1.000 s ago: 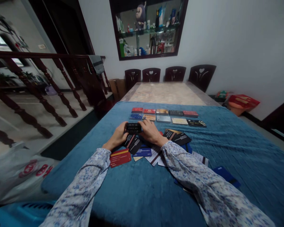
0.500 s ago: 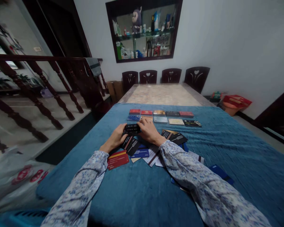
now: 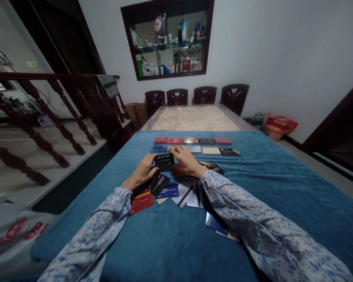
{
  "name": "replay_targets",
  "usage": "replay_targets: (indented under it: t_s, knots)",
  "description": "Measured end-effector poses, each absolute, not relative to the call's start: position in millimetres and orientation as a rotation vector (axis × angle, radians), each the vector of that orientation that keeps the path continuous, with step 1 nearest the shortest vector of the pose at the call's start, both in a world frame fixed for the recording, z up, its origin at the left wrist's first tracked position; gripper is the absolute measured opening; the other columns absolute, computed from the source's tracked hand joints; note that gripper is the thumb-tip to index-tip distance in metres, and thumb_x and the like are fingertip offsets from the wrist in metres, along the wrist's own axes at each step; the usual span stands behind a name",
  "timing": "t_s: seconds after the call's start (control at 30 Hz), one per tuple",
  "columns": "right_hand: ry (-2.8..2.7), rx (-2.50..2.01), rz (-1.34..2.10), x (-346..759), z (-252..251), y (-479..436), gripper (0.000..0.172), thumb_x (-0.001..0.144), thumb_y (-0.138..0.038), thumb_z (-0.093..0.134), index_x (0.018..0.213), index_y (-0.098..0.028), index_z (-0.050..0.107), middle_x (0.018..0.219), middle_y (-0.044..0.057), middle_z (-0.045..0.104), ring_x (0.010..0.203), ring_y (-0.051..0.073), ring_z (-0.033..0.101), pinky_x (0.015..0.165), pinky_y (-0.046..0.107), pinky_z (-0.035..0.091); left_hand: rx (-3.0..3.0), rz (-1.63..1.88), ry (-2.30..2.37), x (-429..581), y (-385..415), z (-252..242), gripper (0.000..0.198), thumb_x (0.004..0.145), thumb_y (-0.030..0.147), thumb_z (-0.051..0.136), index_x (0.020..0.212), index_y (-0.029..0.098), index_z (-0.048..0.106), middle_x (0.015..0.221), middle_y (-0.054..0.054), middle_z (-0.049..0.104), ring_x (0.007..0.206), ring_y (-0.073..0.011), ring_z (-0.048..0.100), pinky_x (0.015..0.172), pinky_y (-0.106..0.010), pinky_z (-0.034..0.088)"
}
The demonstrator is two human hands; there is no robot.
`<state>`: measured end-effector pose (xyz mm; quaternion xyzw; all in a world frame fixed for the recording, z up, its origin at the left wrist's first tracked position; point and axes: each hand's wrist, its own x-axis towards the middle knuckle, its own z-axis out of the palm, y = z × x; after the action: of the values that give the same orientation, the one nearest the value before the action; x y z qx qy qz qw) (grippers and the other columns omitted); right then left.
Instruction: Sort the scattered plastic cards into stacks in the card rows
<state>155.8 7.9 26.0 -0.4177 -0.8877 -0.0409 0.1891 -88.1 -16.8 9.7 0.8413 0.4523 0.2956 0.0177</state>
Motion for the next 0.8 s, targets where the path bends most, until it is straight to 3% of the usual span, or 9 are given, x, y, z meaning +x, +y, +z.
replay_targets:
  t_s: [0.23, 0.47, 0.8]
  knots:
    - [-2.529, -1.162, -0.143, 180.4, 28.3, 14.1, 0.048, 0.082, -0.025, 0.077, 0.127, -0.014, 0.063, 0.124, 0.017, 0.06, 0.116, 0.031, 0.049, 0.095, 0.045, 0.046, 2.659, 0.859, 1.318, -68.8, -7.3, 21.6, 0.045, 0.082, 0.014, 0.069, 0.125, 0.016, 0.058, 0.114, -0.011, 0.062, 0.106, -0.0262, 0.063, 0.096, -0.043, 0.055]
    - [-2.523, -1.208, -0.128, 207.2, 32.7, 20.3, 0.047, 0.082, -0.028, 0.08, 0.124, -0.013, 0.065, 0.123, 0.017, 0.06, 0.116, 0.031, 0.05, 0.092, 0.043, 0.048, 2.685, 0.794, 1.271, -46.6, 12.7, 25.5, 0.047, 0.08, 0.014, 0.072, 0.125, 0.016, 0.06, 0.109, -0.009, 0.061, 0.097, -0.0234, 0.063, 0.094, -0.041, 0.056]
    - [-2.507, -1.29, -0.162, 247.1, 35.3, 26.9, 0.047, 0.083, -0.03, 0.08, 0.125, -0.015, 0.065, 0.122, 0.016, 0.06, 0.116, 0.03, 0.048, 0.09, 0.042, 0.049, 2.717, 0.788, 1.154, -4.9, 35.3, 29.8, 0.055, 0.076, 0.011, 0.071, 0.129, 0.019, 0.061, 0.116, -0.01, 0.063, 0.104, -0.0256, 0.065, 0.098, -0.04, 0.056]
